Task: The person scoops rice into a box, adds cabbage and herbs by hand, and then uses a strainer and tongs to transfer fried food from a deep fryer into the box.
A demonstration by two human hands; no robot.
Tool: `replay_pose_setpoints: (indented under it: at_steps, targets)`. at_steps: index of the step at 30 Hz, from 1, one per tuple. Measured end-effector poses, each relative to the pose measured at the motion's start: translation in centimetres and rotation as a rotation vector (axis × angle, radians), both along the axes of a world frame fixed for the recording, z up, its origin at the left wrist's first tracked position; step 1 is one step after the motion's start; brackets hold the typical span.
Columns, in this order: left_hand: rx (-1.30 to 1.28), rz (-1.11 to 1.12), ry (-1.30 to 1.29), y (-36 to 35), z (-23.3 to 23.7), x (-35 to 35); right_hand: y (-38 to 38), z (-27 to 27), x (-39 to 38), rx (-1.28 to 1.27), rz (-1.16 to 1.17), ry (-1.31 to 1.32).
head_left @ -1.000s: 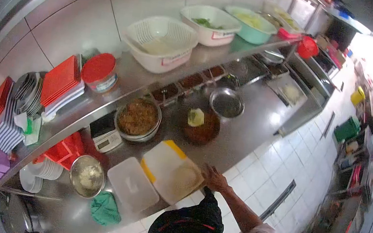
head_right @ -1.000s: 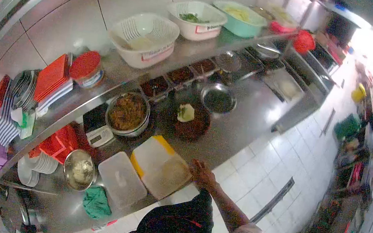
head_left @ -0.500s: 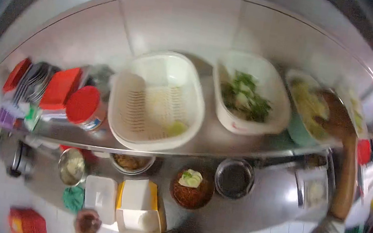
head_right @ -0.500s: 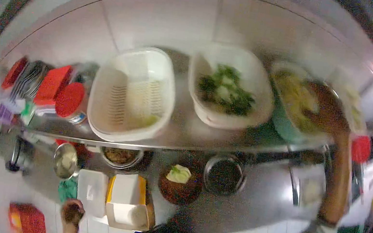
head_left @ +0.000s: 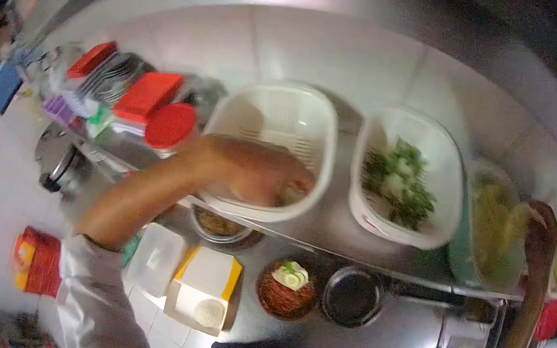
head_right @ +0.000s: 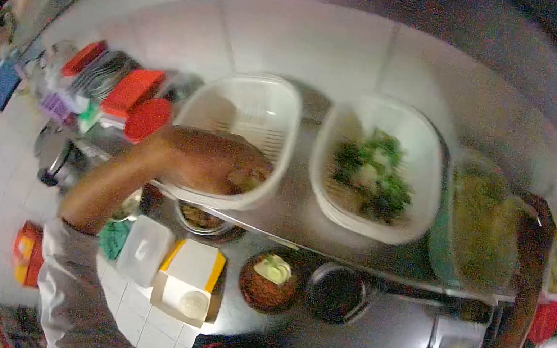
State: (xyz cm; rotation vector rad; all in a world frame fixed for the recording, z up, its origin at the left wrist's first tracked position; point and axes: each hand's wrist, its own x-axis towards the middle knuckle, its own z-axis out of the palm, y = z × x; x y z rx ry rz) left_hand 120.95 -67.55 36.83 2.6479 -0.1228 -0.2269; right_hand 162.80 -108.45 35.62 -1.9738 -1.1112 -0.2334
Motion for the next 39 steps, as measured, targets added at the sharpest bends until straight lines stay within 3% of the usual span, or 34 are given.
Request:
replay_pose_setpoints:
  at_steps: [2, 5, 7, 9, 12, 15, 18, 23, 24, 25, 27, 29, 30, 31, 32, 34, 35, 36, 38, 39]
  targets:
    - [0.039, 0.004, -0.02, 0.5, -1.6, 0.6, 1.1, 2.5, -6.6, -0.066, 0.039, -0.035]
    - [-0.047, 0.064, 0.118, -0.4, 0.1, 1.2, -1.2, 1.5, -3.8, -0.412, -0.128, -0.522]
    - [-0.041, 0.075, 0.108, -0.4, 0.4, 1.2, -1.9, 2.3, -4.0, -0.474, -0.125, -0.437]
    - [0.057, 0.05, 0.105, 0.5, -0.5, 1.3, -2.8, 2.1, -2.8, -0.416, -0.171, -0.676]
    - [0.189, 0.025, 0.088, 0.8, -0.3, 1.0, -2.6, 4.0, -4.9, -0.321, -0.341, -0.642]
    - [0.206, 0.19, 0.114, 2.0, -1.0, 0.5, -2.3, 5.0, -5.3, -0.271, -0.406, -0.436]
    - [0.114, 0.135, -0.024, 2.5, -0.5, -0.2, -2.6, 4.6, -4.1, -0.211, -0.317, -0.471]
    - [0.065, 0.026, -0.176, 5.2, -1.9, -0.8, -1.0, 3.8, -7.1, 0.005, -0.269, -0.099]
    - [0.2, 0.054, -0.186, 3.6, -0.9, -1.4, -0.5, 3.5, -7.8, 0.038, -0.262, -0.03]
    - [0.206, 0.162, -0.291, 2.3, -0.9, -1.7, -0.1, 3.3, -8.6, 0.088, -0.236, -0.051]
    - [0.294, 0.11, -0.601, 3.4, -1.8, -1.9, 1.3, 2.8, -11.0, 0.183, -0.158, -0.08]
    - [-0.057, 0.414, -0.55, -3.7, 1.2, -4.1, 3.3, 2.3, -17.4, 0.162, -0.161, -0.073]
    - [-0.194, 0.415, -0.635, -5.8, 1.1, -5.1, 4.6, 1.6, -21.4, 0.063, -0.169, -0.043]
    - [-0.372, 0.374, -0.642, -7.6, 0.2, -7.0, 6.1, 0.6, -25.2, -0.027, -0.175, -0.022]
    - [-0.323, 0.412, -0.575, -10.0, -0.3, -9.2, 7.5, -1.8, -28.1, -0.025, -0.041, -0.093]
    - [-0.539, 0.45, -0.424, -11.7, -5.0, -13.2, 9.8, -6.5, -34.2, -0.132, 0.169, -0.02]
    - [-0.387, 0.464, -0.511, -11.8, -7.5, -14.7, 11.1, -8.3, -36.8, -0.245, 0.24, 0.111]
    - [-0.225, 0.544, -0.484, -11.4, -10.2, -16.3, 12.5, -10.9, -38.6, -0.231, 0.335, 0.176]
    - [-0.527, 0.803, -0.359, -10.5, -18.0, -20.2, 14.7, -16.9, -41.8, -0.236, 0.444, 0.257]
    - [-0.538, 0.858, -0.343, -10.7, -19.3, -21.9, 15.7, -19.5, -43.3, -0.249, 0.465, 0.267]
